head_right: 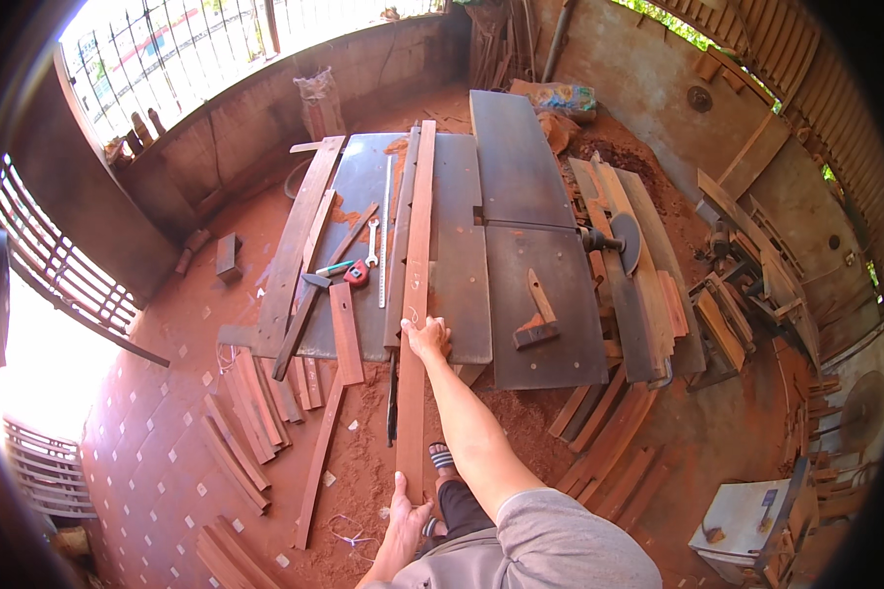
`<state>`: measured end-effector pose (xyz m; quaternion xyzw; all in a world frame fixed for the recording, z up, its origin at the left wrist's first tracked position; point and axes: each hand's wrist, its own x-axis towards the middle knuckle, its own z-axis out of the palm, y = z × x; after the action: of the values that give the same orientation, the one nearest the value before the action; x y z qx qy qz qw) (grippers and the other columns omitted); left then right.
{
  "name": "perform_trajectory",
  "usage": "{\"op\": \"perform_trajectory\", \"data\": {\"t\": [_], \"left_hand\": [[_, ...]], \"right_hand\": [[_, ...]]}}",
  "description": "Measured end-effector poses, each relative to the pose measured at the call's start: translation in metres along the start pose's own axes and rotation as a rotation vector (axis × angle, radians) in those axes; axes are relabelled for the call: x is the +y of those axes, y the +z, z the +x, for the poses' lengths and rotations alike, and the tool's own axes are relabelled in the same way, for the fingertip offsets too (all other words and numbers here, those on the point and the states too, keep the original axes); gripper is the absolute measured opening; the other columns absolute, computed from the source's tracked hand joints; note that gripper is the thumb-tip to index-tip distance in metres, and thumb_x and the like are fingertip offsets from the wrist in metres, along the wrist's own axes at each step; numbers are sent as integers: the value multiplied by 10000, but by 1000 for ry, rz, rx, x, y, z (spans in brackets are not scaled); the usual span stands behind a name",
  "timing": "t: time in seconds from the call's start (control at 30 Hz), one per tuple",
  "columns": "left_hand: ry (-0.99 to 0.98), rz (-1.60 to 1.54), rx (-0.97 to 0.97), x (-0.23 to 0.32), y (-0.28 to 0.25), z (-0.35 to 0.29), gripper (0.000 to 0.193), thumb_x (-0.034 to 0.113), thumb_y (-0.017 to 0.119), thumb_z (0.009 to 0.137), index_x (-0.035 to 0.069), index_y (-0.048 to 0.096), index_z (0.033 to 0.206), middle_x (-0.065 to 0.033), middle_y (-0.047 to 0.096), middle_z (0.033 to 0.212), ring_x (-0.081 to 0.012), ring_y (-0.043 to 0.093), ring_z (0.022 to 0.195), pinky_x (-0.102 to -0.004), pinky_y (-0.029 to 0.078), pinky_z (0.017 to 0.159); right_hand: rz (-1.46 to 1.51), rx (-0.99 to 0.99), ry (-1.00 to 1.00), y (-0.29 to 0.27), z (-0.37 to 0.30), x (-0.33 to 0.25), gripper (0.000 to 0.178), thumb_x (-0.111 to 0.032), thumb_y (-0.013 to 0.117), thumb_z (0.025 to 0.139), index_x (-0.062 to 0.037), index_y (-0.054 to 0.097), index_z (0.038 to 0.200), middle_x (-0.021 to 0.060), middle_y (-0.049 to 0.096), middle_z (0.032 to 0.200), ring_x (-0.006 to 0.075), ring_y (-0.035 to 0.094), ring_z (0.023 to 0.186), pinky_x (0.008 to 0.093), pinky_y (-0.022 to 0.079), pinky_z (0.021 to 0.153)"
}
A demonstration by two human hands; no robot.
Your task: The person repeatedly picks up wooden planks, measures them with a metal ruler, and places them back on the table saw. The person handles multiple planks one at a time, aligning the ruler along the length of each piece and then setting it down.
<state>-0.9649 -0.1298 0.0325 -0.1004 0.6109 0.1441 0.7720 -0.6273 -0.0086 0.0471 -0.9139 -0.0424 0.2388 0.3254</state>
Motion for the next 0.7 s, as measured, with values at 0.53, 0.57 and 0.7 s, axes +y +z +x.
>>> {"op": "perform_trajectory", "data": {"t": [0.53, 0.57, 0.7], "left_hand": [[-30, -84, 16, 5, 51, 23, 416, 364, 831, 884, 176, 659, 1213, 19, 659, 1158, -169, 509, 1053, -382, 465, 847], [-28, -78, 3, 6, 51, 26, 401, 357, 831, 886, 175, 664, 1202, 18, 665, 1140, -170, 521, 1047, -381, 466, 849], [-23, -78, -46, 7, 61, 38, 345, 336, 831, 889, 178, 682, 1157, 21, 688, 1079, -169, 564, 1028, -376, 467, 846]], "right_hand": [[2, 37, 5, 4, 60, -14, 823, -613, 709, 864, -86, 545, 1475, 88, 476, 1529, 337, 428, 1416, 540, 361, 1165], [2, 32, -2, 5, 64, -15, 824, -615, 710, 863, -85, 548, 1473, 89, 481, 1526, 339, 432, 1412, 538, 365, 1163], [-14, 39, -1, 4, 78, -23, 834, -621, 715, 856, -73, 555, 1465, 105, 484, 1525, 345, 442, 1407, 535, 375, 1157]]}}
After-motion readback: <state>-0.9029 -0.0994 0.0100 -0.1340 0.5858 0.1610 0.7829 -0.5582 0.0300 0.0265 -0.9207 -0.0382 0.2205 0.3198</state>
